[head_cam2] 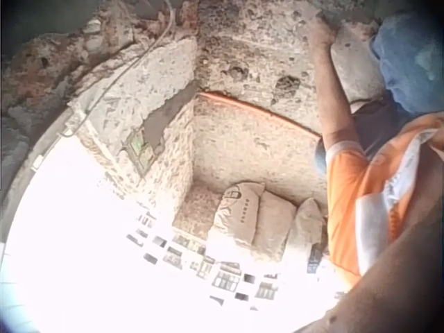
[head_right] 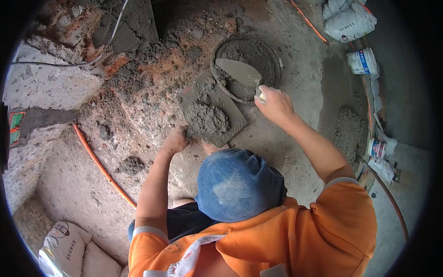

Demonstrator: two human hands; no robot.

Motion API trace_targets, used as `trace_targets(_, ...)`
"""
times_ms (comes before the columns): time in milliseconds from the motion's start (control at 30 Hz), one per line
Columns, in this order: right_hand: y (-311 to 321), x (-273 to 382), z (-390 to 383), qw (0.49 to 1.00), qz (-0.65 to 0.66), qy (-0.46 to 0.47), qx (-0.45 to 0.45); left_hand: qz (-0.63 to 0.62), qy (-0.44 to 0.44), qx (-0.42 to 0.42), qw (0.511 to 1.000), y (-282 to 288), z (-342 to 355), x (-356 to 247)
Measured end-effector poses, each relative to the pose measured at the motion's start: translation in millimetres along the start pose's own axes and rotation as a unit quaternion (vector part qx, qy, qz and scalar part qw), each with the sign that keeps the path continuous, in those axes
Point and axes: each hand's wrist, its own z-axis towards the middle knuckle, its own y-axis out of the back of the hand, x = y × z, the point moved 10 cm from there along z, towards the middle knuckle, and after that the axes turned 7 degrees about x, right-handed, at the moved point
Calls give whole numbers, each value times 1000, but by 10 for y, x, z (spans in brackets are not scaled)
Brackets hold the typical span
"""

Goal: Applying mortar to a brick wall using a trowel and a hawk.

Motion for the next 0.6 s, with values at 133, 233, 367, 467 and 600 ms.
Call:
trace_targets(133, 417, 64, 763, 975, -215, 49, 20, -11, -15, 2, 1000, -36, 50, 35)
trace_targets(233, -127, 568, 941, 916, -351, 179, 72, -25, -45, 8, 999, -77, 107, 6)
trace_targets(367, -253, 588, 656, 919, -324, 166, 155, -31, -28, 3, 999, 20, 5, 85)
trace_targets(467, -228, 240, 491, 978, -170, 51, 113, -41, -31, -3, 999, 81, -57, 13)
trace_targets(600, -1053, -398, 482, 933, 228, -187, 205, -12, -25, -9, 1000, 74, 34, -73)
